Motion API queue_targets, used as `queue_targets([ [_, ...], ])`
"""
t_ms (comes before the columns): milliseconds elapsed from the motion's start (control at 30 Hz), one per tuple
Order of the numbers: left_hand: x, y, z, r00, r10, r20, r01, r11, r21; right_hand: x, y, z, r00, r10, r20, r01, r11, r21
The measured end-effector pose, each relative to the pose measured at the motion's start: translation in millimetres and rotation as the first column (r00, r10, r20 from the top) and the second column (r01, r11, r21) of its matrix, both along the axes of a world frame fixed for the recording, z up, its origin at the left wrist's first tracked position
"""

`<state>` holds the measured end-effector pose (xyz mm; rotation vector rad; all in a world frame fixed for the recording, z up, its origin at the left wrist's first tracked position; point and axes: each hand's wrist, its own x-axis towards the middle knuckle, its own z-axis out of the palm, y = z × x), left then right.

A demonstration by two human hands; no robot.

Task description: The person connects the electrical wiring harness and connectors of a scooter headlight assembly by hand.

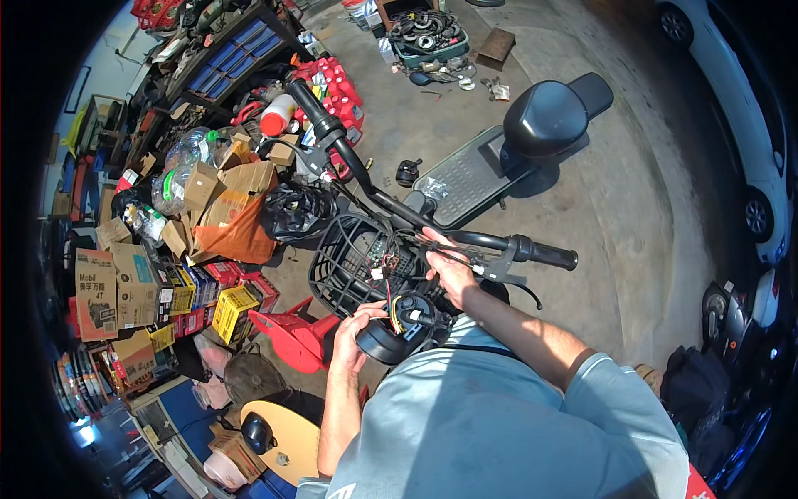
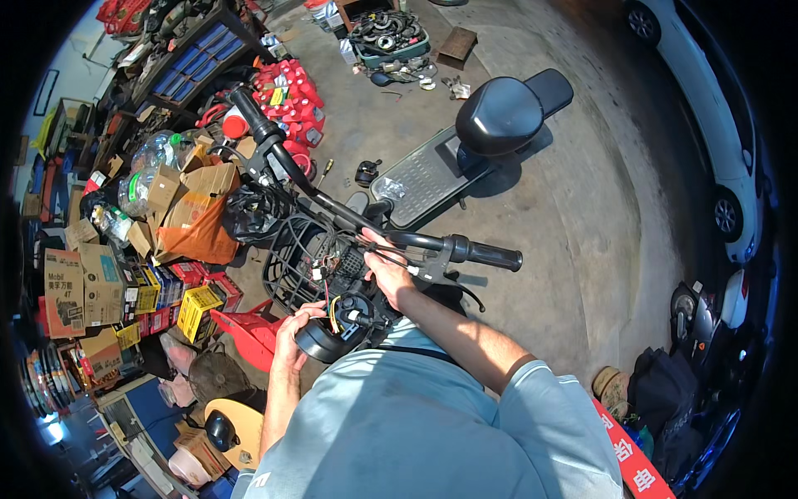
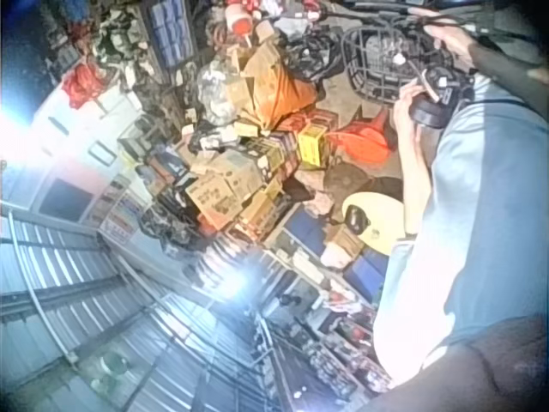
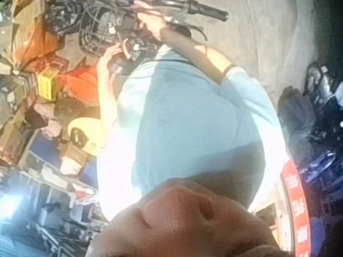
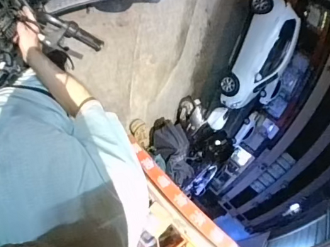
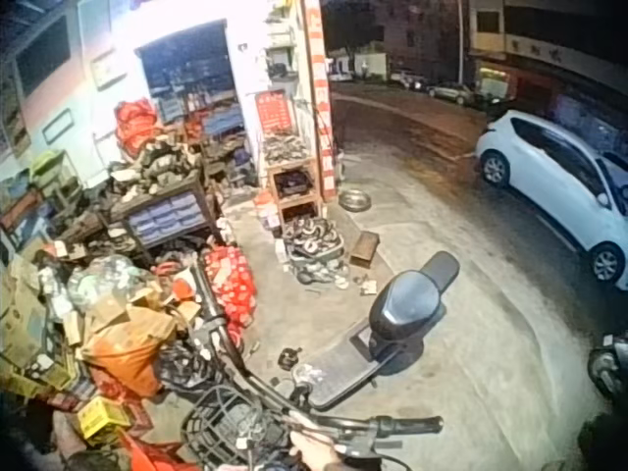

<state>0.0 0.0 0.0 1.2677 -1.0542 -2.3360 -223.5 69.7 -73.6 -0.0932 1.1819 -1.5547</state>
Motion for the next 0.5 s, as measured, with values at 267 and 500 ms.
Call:
queue_targets([
  [267, -5.6, 3.1, 6.2, 0.999, -0.002, 0.034, 0.002, 1.0, 0.011, -2.1, 2.2, 4.2, 0.999, 0.006, -0.037, -0.004, 0.999, 0.051],
  [500, -0.9, 1.4, 3.6, 0.999, 0.022, -0.031, -0.022, 1.0, 0.004, -3.5, 0.1, 22.1, 0.998, 0.054, -0.04, -0.052, 0.997, 0.052],
])
